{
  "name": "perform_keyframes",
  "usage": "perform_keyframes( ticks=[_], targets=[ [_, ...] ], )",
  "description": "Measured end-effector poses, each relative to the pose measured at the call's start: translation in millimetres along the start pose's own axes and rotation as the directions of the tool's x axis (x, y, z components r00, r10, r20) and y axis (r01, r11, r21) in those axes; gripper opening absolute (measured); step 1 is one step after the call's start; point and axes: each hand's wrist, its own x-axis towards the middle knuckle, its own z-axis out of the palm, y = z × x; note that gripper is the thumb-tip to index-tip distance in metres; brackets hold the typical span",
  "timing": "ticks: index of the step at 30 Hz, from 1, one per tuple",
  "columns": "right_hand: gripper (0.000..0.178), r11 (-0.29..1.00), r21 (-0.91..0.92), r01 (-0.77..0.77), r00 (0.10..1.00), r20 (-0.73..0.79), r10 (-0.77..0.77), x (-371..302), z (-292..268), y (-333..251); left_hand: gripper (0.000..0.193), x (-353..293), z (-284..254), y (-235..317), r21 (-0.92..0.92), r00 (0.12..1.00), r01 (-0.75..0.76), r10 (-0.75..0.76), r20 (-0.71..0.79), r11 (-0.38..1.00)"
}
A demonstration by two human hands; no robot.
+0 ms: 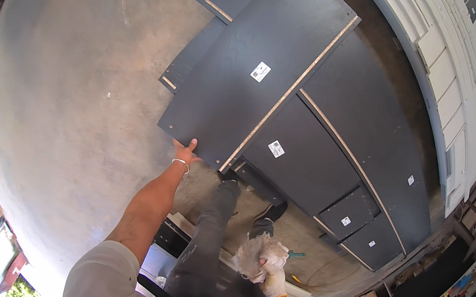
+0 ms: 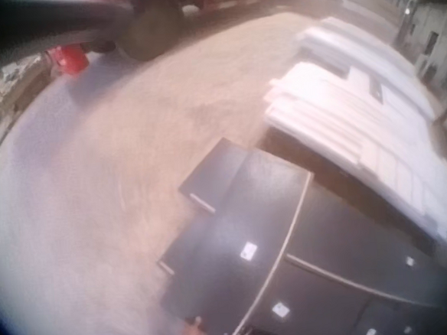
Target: The person wipes the surface of several dark rectangular panels with a white cloth, then uses a yellow-handled tool to scrape or pry along seams and edges. The person handles the panels one at a time, repositioning them as needed.
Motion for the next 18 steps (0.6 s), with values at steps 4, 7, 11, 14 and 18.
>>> perform_keyframes(
  ticks=[4,7,11,14,18],
  targets=[
    [0.034,0.993,-0.117,0.028,0.999,0.018,-0.026,0,-4,-2,0.112,2,-7,15,0.035,0.998,-0.064,0.063,0.018,0.997],
    [0.034,0.986,-0.165,0.025,1.000,0.007,-0.025,0,2,-7,0.113,8,-9,27,0.048,0.996,-0.080,0.078,0.045,0.996],
    [0.036,0.975,-0.221,0.019,1.000,0.007,-0.018,0,24,-17,0.116,8,-1,35,0.062,0.998,-0.048,0.046,0.036,0.997],
    [0.040,0.972,-0.231,0.050,0.997,0.072,-0.034,-2,43,-23,0.116,-2,10,29,-0.020,0.999,0.011,-0.010,0.039,1.000],
    [0.046,0.957,-0.277,0.088,0.995,0.078,-0.069,-8,57,-29,0.115,-14,19,19,-0.046,0.999,-0.032,0.032,-0.010,0.998]
  ],
)
